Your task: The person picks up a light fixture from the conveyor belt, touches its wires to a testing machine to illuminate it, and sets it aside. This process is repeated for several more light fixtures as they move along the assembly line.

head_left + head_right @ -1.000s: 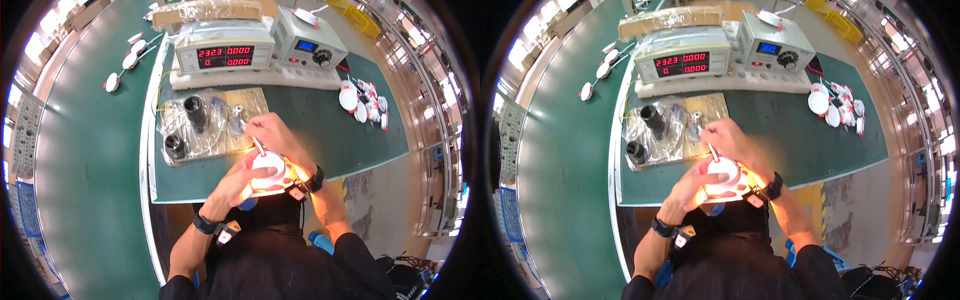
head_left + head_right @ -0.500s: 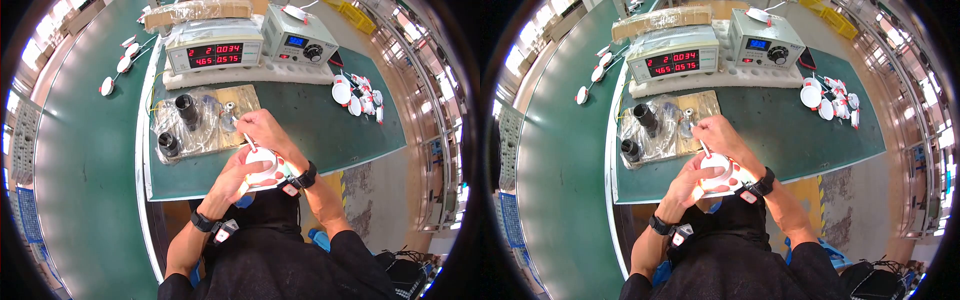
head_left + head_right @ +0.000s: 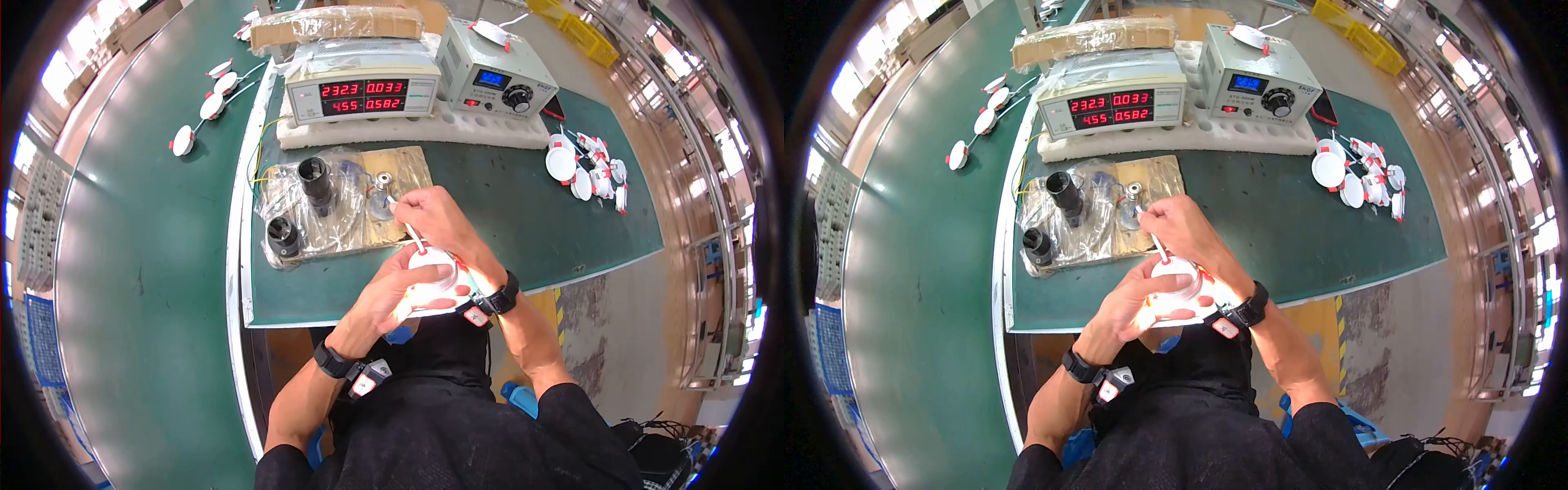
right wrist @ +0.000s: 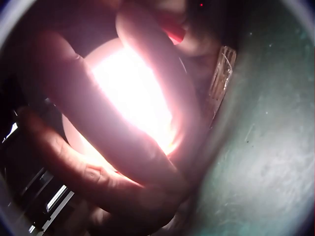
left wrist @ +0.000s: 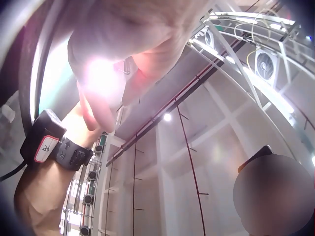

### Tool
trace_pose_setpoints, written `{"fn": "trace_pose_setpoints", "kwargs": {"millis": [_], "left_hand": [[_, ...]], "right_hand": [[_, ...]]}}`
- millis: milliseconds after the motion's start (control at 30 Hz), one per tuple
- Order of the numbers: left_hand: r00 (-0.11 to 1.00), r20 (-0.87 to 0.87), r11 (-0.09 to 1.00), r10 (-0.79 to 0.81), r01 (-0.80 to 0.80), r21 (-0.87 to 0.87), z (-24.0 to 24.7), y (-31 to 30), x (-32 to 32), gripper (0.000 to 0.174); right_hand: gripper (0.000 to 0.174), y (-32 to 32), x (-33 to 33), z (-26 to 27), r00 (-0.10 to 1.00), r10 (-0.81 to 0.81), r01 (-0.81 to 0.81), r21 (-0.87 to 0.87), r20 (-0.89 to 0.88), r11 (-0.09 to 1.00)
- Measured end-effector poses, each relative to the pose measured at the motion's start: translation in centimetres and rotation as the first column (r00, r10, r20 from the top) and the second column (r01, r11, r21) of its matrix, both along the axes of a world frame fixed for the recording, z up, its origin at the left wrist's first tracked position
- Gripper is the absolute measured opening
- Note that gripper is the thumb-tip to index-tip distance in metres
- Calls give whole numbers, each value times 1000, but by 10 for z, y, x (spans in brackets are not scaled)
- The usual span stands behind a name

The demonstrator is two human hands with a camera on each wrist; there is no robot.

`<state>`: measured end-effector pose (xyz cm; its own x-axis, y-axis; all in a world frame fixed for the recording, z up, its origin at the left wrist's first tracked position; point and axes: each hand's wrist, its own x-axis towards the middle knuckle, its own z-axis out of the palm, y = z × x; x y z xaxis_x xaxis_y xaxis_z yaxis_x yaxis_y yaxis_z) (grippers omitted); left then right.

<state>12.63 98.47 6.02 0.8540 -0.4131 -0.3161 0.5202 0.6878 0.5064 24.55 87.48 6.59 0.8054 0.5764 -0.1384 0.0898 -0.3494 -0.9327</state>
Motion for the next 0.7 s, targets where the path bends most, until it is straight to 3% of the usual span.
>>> {"fn": "trace_pose_setpoints", "kwargs": {"millis": [700], "left_hand": [[999,-8,999,33,-34,-43,-8,0,-1,38]], "right_hand": [[28,0,-5,1,999,-27,27,48,-20,998]]}}
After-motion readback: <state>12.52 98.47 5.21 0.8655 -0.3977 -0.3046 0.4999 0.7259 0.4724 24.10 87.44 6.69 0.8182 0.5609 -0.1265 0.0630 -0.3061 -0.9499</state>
